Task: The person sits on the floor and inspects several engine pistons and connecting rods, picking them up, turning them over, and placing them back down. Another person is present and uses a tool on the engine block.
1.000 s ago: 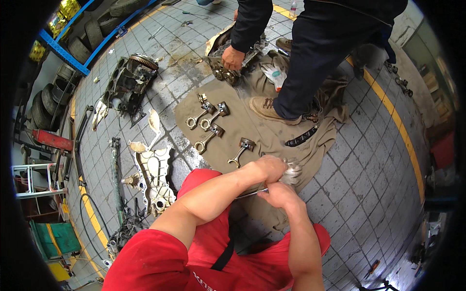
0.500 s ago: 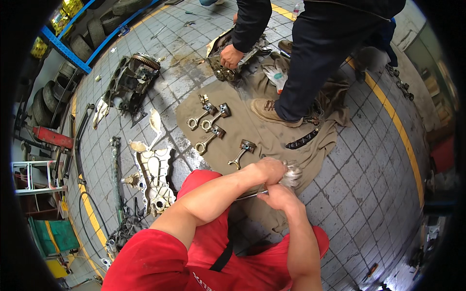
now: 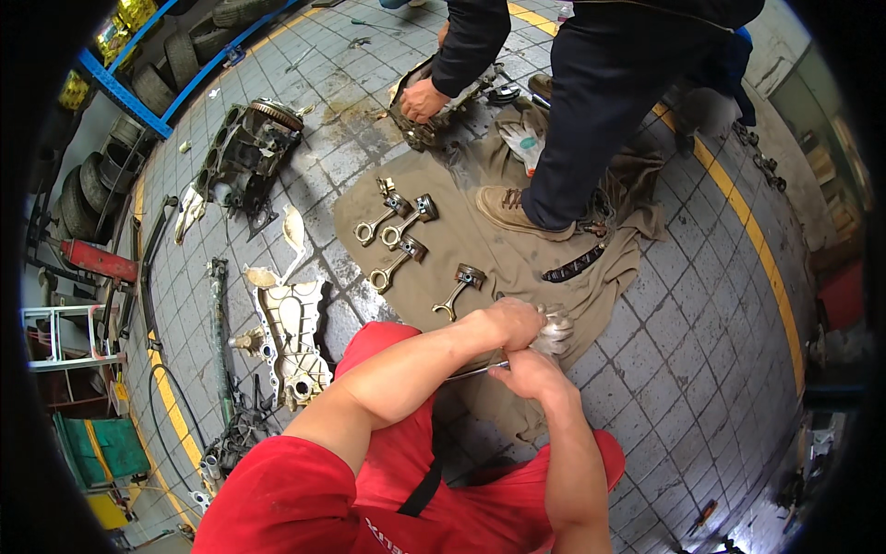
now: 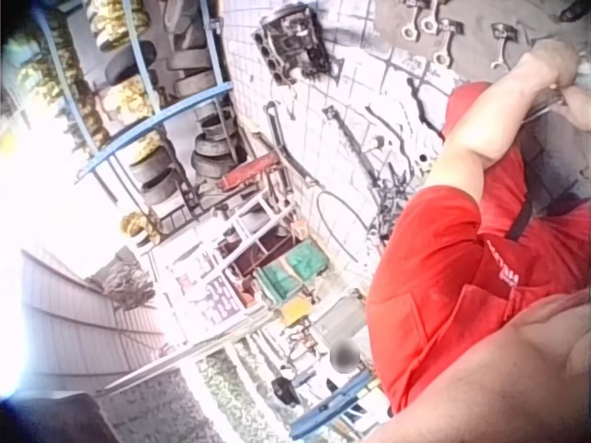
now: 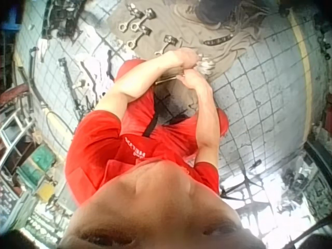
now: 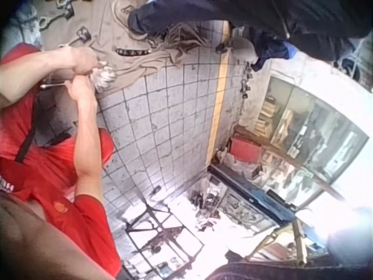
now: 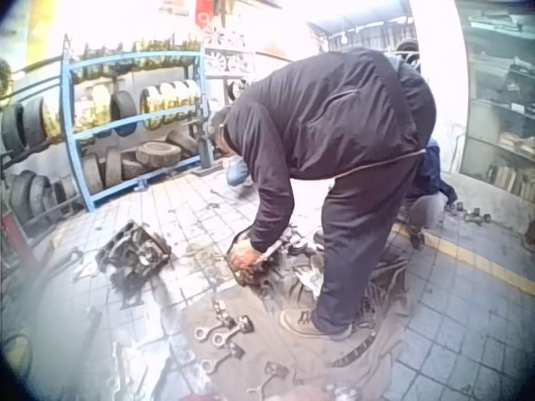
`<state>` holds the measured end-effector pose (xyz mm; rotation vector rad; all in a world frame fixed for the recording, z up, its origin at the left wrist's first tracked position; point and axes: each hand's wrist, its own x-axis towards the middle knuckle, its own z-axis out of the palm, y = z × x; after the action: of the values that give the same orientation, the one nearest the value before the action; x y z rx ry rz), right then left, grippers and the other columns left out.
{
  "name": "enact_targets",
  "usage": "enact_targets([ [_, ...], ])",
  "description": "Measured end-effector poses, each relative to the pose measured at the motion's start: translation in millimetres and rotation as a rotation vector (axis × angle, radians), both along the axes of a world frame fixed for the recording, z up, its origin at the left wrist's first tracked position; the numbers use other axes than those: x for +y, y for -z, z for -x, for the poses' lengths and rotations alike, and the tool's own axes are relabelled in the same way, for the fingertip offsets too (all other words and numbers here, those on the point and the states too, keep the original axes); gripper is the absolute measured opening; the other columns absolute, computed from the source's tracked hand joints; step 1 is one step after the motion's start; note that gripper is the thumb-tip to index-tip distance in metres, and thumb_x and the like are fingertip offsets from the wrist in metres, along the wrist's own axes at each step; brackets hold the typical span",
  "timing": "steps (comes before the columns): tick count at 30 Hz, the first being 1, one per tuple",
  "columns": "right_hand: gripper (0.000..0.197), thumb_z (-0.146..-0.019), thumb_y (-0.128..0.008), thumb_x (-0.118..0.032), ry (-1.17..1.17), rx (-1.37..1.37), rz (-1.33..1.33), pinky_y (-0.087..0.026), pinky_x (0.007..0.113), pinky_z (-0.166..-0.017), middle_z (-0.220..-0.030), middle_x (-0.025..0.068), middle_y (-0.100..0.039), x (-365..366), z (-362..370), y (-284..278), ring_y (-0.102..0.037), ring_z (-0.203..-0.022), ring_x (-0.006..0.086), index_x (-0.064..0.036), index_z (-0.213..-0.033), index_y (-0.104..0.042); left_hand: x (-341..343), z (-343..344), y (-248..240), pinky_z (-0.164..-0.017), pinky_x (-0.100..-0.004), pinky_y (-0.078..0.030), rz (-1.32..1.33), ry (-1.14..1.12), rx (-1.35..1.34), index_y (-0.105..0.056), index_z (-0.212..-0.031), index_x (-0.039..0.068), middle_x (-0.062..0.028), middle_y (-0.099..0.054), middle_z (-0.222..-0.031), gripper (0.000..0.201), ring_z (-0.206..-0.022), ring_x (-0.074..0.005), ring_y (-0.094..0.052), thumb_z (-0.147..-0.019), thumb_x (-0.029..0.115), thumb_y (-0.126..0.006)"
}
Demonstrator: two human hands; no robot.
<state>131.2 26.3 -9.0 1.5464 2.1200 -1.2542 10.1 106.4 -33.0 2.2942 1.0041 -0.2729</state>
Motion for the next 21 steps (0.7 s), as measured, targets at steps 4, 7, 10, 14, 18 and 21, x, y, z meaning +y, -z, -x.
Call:
enact_targets([
  [4,0.054,-0.100,-0.069,-0.040,0.002,-0.006,-0.001,-0.053,0.051,-0.103,-0.129,0.0264,-0.071,0.2,0.5,-4.8,-0.067,-0.121,0.0421,0.0023,-0.132,-0.064,0.2,-0.4,-6.0,-0.089,-0.0482,-0.060,0.019,-0.001,0.011,-0.079,-0.110,0.003,-0.0213,-0.078,-0.111,0.029,-0.107,-0.0384,-0.076,-0.084,0.009,-0.069],
  [7,0.054,-0.100,-0.069,-0.041,0.001,-0.007,-0.002,-0.053,0.051,-0.103,-0.129,0.0268,-0.070,0.3,1.3,-6.9,-0.067,-0.121,0.0423,0.0026,-0.132,-0.064,0.1,0.0,-6.6,-0.089,-0.0482,-0.060,0.023,0.002,0.000,-0.079,-0.110,0.003,-0.0215,-0.078,-0.110,0.029,-0.107,-0.0382,-0.076,-0.084,0.010,-0.070],
  [10,0.054,-0.100,-0.069,-0.041,0.000,-0.005,0.001,-0.053,0.050,-0.103,-0.129,0.0270,-0.071,0.5,1.3,-6.4,-0.067,-0.121,0.0424,0.0032,-0.131,-0.064,0.4,0.2,-4.5,-0.089,-0.0481,-0.060,0.019,0.008,-0.002,-0.079,-0.110,0.003,-0.0214,-0.079,-0.110,0.029,-0.107,-0.0381,-0.076,-0.084,0.010,-0.070],
  [14,0.054,-0.099,-0.070,-0.041,0.004,0.003,-0.006,-0.053,0.050,-0.103,-0.128,0.0273,-0.071,0.1,0.1,-4.3,-0.067,-0.121,0.0422,0.0038,-0.130,-0.065,0.5,-0.5,-0.7,-0.088,-0.0477,-0.060,0.003,0.014,0.013,-0.079,-0.110,0.004,-0.0208,-0.079,-0.109,0.029,-0.107,-0.0378,-0.076,-0.083,0.010,-0.071],
  [18,0.055,-0.099,-0.070,-0.041,0.019,0.001,-0.001,-0.053,0.050,-0.103,-0.128,0.0271,-0.071,0.3,-0.2,-7.5,-0.067,-0.121,0.0419,0.0038,-0.130,-0.065,1.9,-1.7,1.9,-0.088,-0.0481,-0.060,-0.002,0.033,0.027,-0.077,-0.117,0.006,-0.0191,-0.078,-0.112,0.033,-0.106,-0.0381,-0.075,-0.086,0.014,-0.070],
  [21,0.055,-0.099,-0.070,-0.041,0.002,-0.017,0.001,-0.053,0.050,-0.103,-0.129,0.0265,-0.071,0.9,3.3,-8.6,-0.067,-0.122,0.0417,0.0038,-0.130,-0.065,2.5,0.2,4.4,-0.089,-0.0489,-0.060,0.010,0.047,0.051,-0.074,-0.125,0.008,-0.0179,-0.078,-0.113,0.037,-0.106,-0.0386,-0.075,-0.090,0.018,-0.069],
])
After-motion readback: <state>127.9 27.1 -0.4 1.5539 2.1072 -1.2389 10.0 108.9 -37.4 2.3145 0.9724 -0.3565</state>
